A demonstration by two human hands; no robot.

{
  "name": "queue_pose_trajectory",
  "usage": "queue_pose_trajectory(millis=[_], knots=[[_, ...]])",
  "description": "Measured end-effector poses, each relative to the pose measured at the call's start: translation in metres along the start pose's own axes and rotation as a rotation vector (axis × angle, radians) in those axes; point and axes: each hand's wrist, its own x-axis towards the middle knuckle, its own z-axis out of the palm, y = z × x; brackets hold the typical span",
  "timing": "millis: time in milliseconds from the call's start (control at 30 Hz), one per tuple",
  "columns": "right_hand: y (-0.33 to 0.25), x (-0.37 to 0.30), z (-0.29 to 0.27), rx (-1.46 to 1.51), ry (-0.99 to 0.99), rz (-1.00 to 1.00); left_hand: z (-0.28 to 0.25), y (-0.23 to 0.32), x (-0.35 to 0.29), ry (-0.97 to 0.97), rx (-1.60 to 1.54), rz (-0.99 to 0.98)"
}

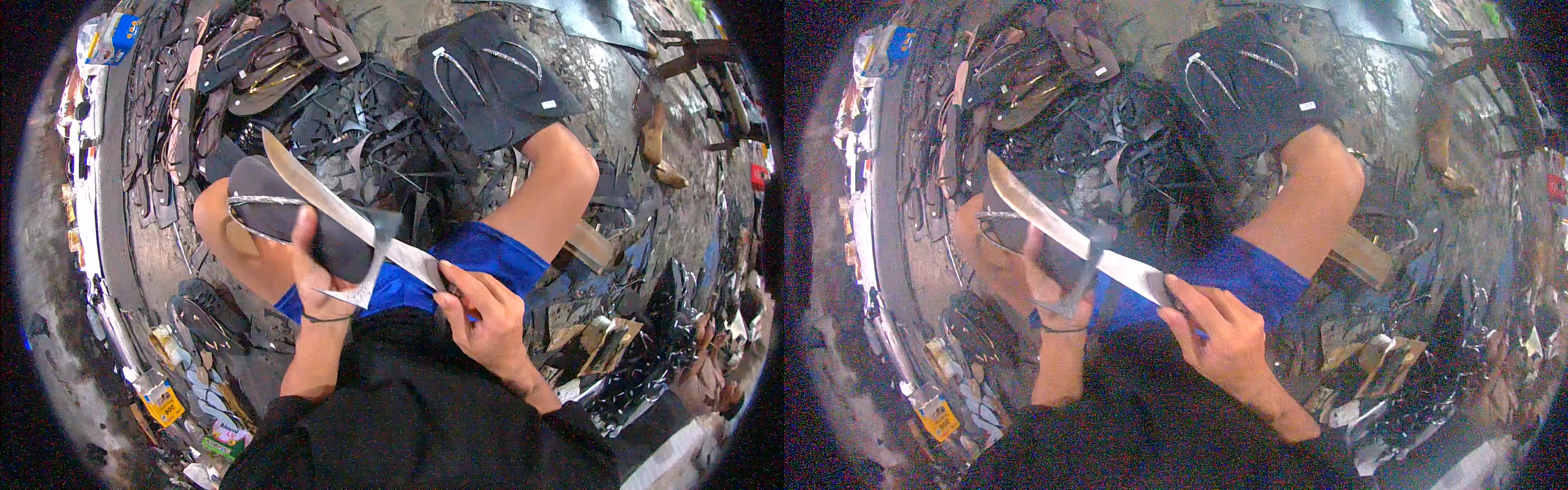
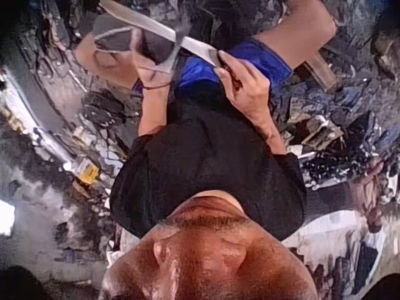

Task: The person sits on the floor and uses a knife to scrape and trim the straps and soles of several flip-flops. The person handles multiple sandals one at a time, turning them over and scraping the surfaces before placing them aside.

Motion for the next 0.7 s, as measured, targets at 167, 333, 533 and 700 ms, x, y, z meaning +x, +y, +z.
queue_pose_trajectory(millis=[167,333,533,700], knots=[[-0.014,0.013,-0.006,0.202,-0.271,0.190,-0.031,-0.008,-0.017,0.153,0.261,0.067],[-0.014,0.013,0.020,0.242,-0.347,0.194,-0.061,-0.007,-0.030,0.124,0.324,0.103],[-0.005,0.037,0.056,0.337,-0.326,0.131,-0.054,-0.008,-0.036,0.123,0.336,0.018],[0.020,0.042,0.042,0.596,-0.229,0.407,-0.001,0.020,-0.006,0.107,0.466,0.415]])
